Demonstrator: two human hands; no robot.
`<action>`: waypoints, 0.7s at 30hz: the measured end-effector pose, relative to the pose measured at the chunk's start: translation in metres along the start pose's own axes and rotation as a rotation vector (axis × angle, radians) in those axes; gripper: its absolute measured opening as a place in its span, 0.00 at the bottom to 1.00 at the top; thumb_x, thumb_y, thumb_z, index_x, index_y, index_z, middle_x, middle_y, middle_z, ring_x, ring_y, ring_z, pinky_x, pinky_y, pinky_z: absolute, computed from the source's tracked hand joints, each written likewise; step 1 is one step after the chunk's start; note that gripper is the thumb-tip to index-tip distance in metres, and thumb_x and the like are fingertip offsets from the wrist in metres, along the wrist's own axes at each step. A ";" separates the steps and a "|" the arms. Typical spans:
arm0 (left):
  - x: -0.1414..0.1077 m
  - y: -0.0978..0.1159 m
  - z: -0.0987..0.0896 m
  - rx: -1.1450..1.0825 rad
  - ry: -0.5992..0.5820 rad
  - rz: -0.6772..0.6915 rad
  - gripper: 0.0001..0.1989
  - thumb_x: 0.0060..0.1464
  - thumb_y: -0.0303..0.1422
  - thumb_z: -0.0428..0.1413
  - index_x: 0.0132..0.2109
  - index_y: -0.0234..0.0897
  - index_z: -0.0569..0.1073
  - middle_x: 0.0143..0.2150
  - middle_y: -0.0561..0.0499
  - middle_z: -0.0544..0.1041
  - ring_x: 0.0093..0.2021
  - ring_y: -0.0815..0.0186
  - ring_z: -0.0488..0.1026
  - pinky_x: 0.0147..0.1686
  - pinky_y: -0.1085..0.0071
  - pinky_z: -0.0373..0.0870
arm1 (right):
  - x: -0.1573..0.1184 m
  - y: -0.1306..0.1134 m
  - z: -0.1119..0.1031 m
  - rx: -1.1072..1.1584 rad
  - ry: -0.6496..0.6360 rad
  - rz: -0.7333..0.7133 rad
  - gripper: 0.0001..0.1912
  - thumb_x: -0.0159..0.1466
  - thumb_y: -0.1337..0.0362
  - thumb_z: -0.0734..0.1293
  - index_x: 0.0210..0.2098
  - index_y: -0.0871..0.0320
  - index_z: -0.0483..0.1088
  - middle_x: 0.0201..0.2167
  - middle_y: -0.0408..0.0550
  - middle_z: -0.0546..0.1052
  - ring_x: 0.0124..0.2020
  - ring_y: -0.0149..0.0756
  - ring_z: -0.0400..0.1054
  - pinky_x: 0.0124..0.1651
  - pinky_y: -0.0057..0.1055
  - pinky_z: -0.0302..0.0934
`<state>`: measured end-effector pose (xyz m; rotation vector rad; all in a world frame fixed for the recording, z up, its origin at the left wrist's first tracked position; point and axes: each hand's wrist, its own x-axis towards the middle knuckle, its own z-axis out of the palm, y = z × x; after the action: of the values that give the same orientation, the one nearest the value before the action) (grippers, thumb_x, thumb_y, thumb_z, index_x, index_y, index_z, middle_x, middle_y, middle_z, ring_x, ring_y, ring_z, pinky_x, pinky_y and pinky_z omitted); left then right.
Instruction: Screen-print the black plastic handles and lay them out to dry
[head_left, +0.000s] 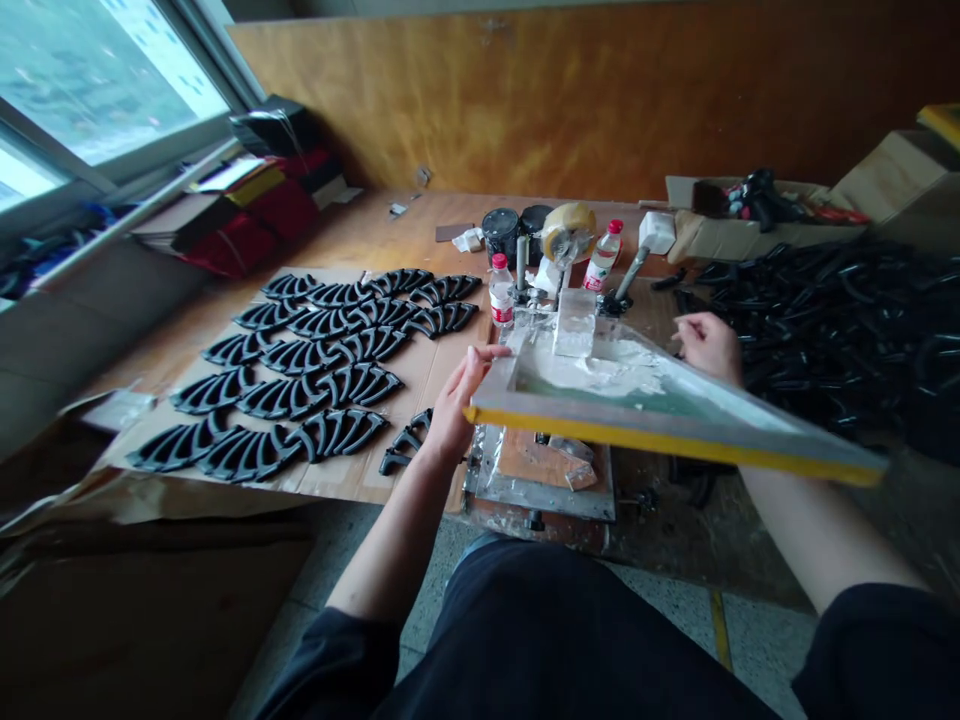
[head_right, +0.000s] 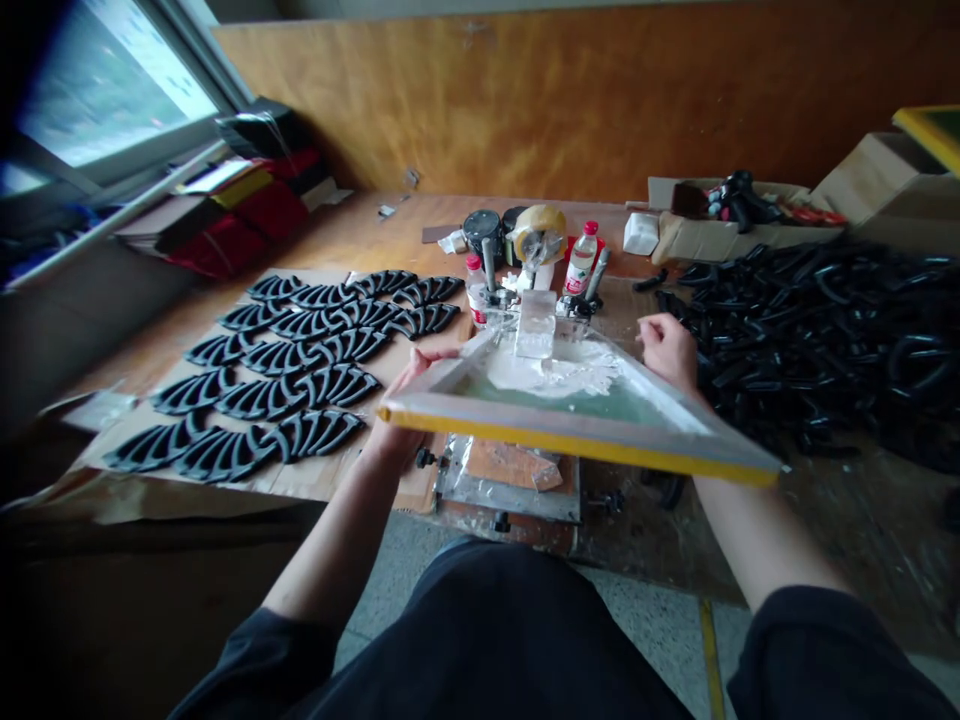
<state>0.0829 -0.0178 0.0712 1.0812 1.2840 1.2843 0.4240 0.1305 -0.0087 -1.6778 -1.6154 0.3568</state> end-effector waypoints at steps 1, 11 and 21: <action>0.007 0.007 0.006 -0.017 0.015 0.063 0.25 0.61 0.53 0.43 0.49 0.40 0.72 0.38 0.48 0.77 0.33 0.67 0.74 0.29 0.73 0.71 | -0.011 0.012 0.003 -0.003 -0.001 0.063 0.22 0.67 0.52 0.58 0.43 0.64 0.72 0.32 0.55 0.77 0.29 0.37 0.69 0.36 0.35 0.61; -0.019 -0.060 0.040 -0.092 -0.150 -0.348 0.30 0.55 0.56 0.49 0.48 0.33 0.72 0.44 0.38 0.79 0.37 0.61 0.77 0.28 0.71 0.72 | -0.152 -0.040 0.083 -0.355 -0.583 -0.377 0.06 0.65 0.62 0.64 0.32 0.58 0.66 0.34 0.54 0.75 0.41 0.44 0.68 0.43 0.35 0.60; -0.074 -0.122 -0.030 -0.213 0.390 -0.433 0.23 0.49 0.52 0.57 0.37 0.35 0.67 0.33 0.49 0.74 0.29 0.66 0.76 0.24 0.75 0.70 | -0.183 -0.159 0.122 0.084 -0.703 -0.794 0.08 0.68 0.60 0.61 0.40 0.56 0.69 0.39 0.50 0.74 0.44 0.41 0.66 0.48 0.35 0.60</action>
<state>0.0682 -0.1000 -0.0479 0.3783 1.5245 1.2916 0.1977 -0.0165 -0.0367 -0.7427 -2.5690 0.6203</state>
